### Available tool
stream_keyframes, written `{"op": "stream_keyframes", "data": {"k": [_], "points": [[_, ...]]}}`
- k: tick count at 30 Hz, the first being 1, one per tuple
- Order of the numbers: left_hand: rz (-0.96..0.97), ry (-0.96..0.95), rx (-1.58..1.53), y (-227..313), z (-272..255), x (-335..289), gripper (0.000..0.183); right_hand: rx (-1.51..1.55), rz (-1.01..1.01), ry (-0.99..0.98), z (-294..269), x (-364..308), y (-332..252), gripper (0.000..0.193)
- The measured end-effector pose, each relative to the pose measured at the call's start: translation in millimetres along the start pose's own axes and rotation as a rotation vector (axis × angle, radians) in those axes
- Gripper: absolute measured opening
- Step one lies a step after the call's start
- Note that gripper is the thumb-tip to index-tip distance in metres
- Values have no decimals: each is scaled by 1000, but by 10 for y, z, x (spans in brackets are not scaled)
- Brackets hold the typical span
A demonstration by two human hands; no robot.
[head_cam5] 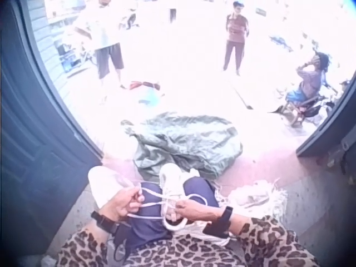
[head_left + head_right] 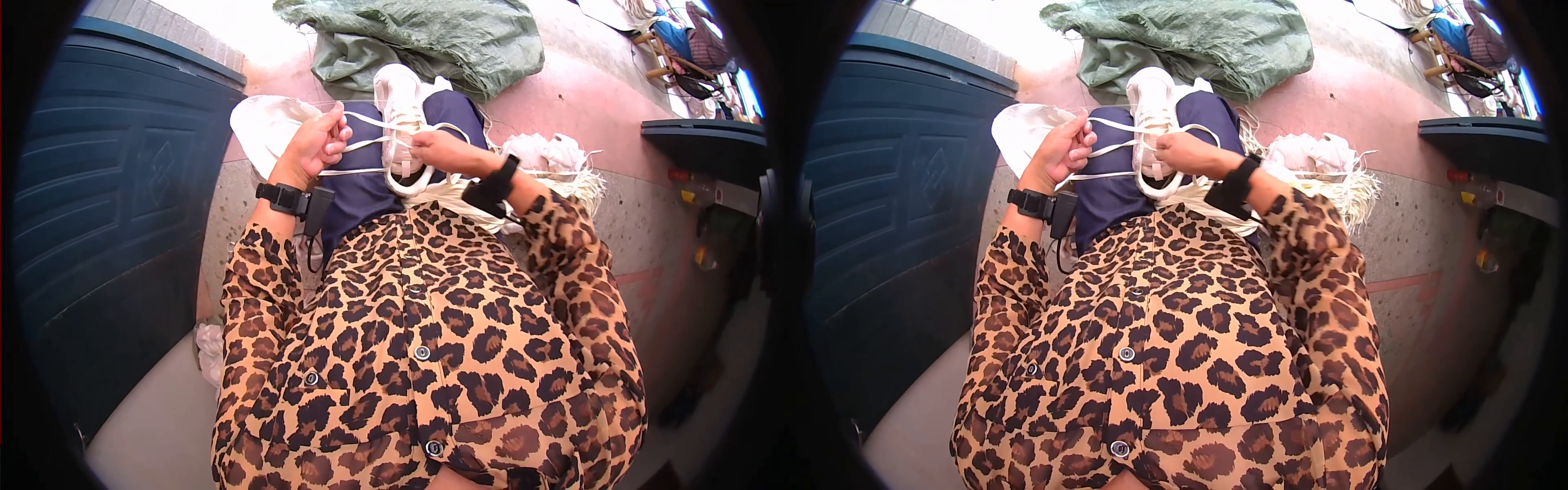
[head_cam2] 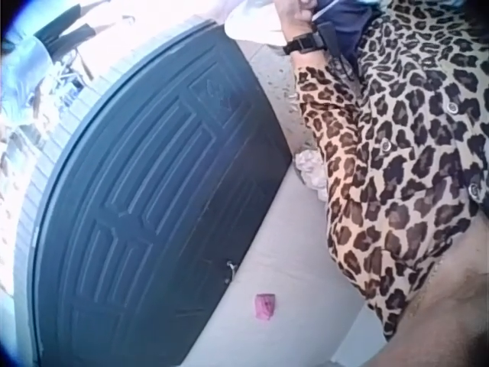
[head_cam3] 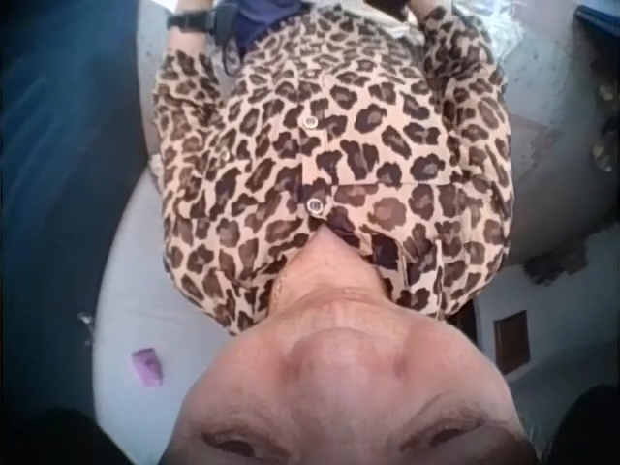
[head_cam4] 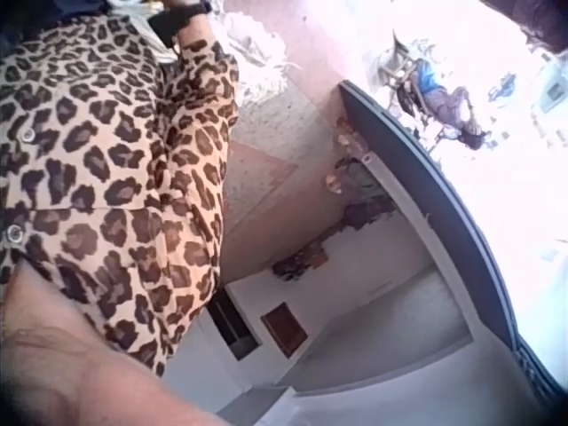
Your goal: Lacing and tying laces on a white sneaker.
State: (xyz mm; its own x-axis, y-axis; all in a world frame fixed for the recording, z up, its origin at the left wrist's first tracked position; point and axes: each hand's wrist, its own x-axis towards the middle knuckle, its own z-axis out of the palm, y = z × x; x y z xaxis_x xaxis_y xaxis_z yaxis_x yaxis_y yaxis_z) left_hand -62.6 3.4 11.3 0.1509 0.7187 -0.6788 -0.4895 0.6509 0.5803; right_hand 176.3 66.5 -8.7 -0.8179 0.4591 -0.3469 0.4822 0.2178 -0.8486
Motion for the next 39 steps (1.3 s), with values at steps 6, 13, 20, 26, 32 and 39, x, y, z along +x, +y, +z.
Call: {"op": "stream_keyframes", "data": {"k": [6, 13, 20, 26, 32, 39], "points": [[-66, 13, 27, -61, 145, 215, 33, 1097, -293, 319, -689, -754, -576, 14], [135, 312, 875, -200, 516, 392, 27, 1242, -766, 245, -785, -900, -1051, 16], [377, -50, 964, -54, 605, 484, 29, 1225, -945, 83, -825, -779, -1111, 17], [256, -309, 1009, 58, 870, 431, 34, 1123, -919, -10, -961, -643, -1149, 23], [422, -272, 831, 158, 702, 403, 17, 1146, -646, 474, -1077, -534, -731, 24], [300, 207, -492, 734, -595, 191, 17, 282, 173, 824, -1017, -554, 245, 16]]}}
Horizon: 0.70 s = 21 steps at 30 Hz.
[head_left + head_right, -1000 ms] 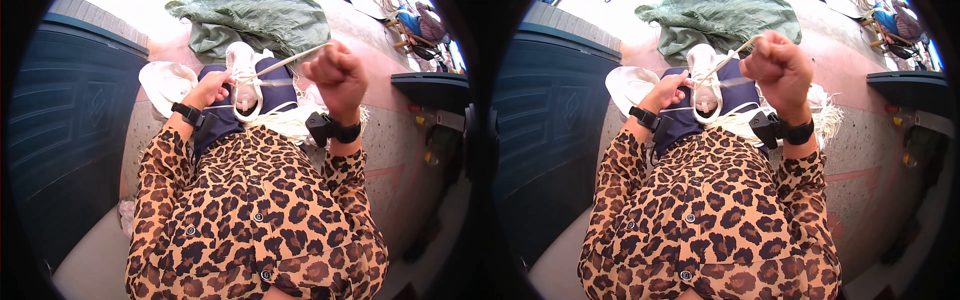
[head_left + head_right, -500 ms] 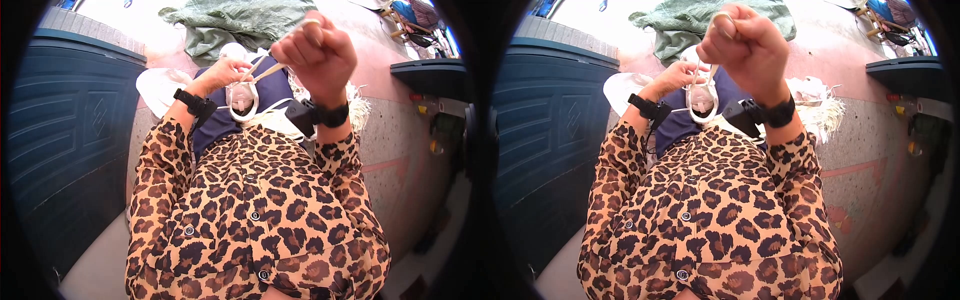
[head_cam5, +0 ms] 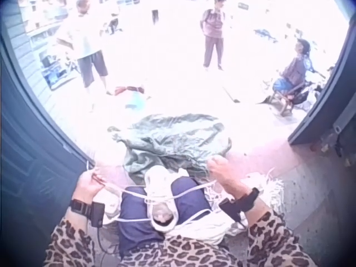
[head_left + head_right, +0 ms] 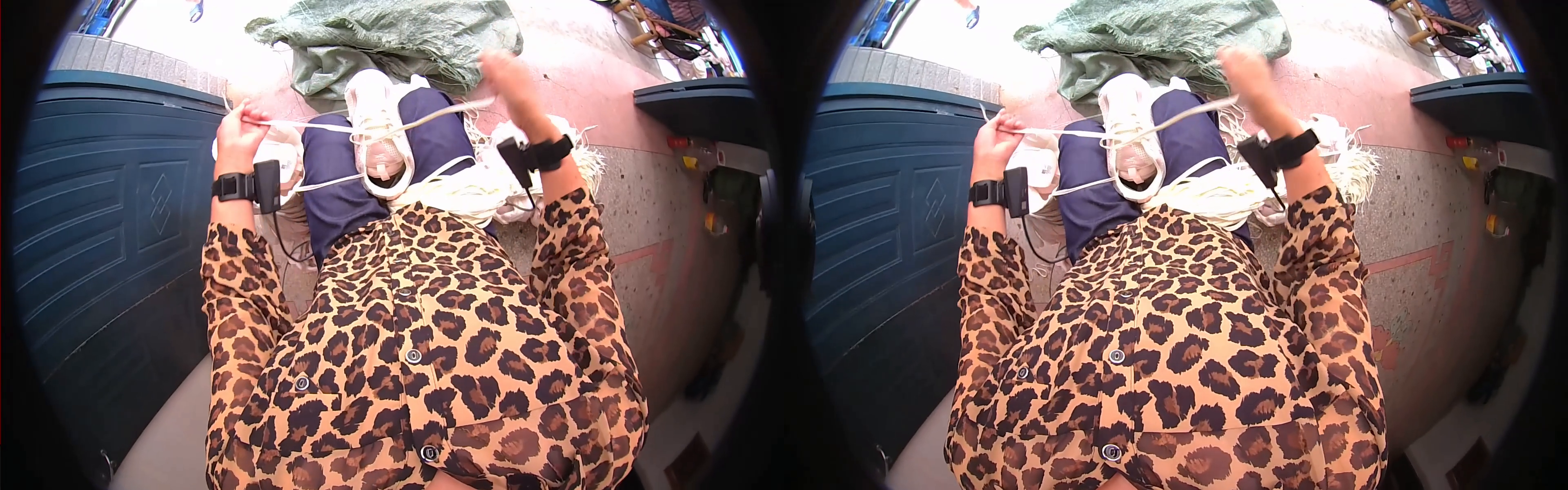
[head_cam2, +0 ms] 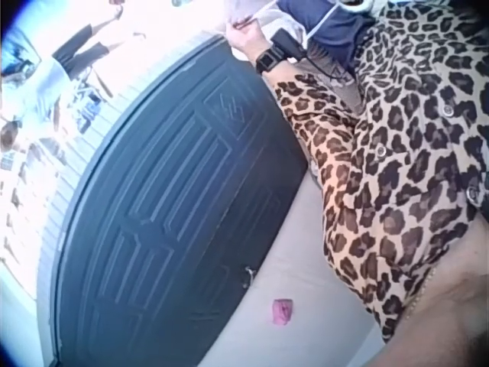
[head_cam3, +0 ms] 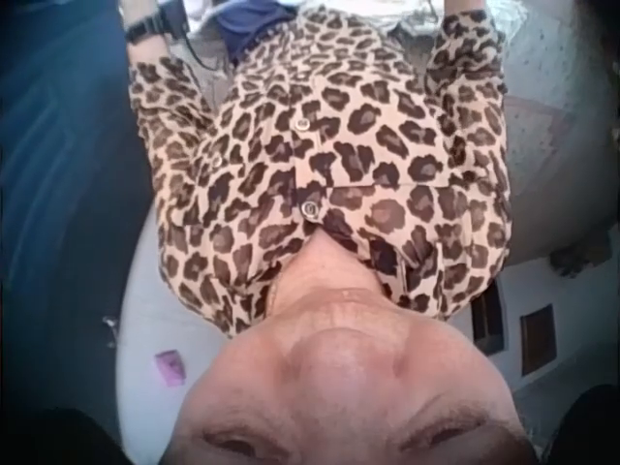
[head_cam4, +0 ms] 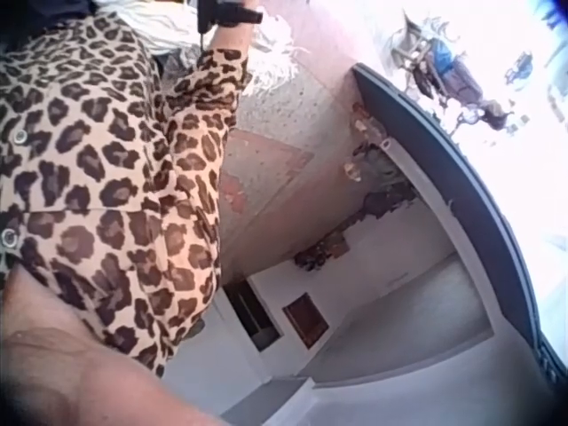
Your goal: Lacing and tying laces on a white sneaker.
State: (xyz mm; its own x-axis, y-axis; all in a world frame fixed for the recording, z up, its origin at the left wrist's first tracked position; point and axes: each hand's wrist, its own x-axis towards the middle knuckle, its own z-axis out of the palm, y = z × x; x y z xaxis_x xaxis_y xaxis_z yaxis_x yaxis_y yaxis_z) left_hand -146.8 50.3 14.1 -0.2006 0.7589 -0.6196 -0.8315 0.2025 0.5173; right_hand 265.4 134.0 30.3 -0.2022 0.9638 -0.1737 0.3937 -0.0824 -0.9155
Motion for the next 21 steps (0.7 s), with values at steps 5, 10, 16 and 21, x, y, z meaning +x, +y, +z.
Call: {"op": "stream_keyframes", "data": {"k": [5, 10, 16, 21], "points": [[156, 79, 941, -494, -39, -196, 16, -254, -274, -435, 753, -471, 550, 17], [227, -105, 1493, -1214, 89, -478, 29, -581, -435, -226, 1068, -493, 623, 16], [274, -215, 1687, -1375, 118, -582, 21, -856, -411, -242, 1160, -482, 572, 12], [290, -185, 1683, -1353, 116, -575, 25, -899, -543, -226, 1238, -474, 550, 11]]}}
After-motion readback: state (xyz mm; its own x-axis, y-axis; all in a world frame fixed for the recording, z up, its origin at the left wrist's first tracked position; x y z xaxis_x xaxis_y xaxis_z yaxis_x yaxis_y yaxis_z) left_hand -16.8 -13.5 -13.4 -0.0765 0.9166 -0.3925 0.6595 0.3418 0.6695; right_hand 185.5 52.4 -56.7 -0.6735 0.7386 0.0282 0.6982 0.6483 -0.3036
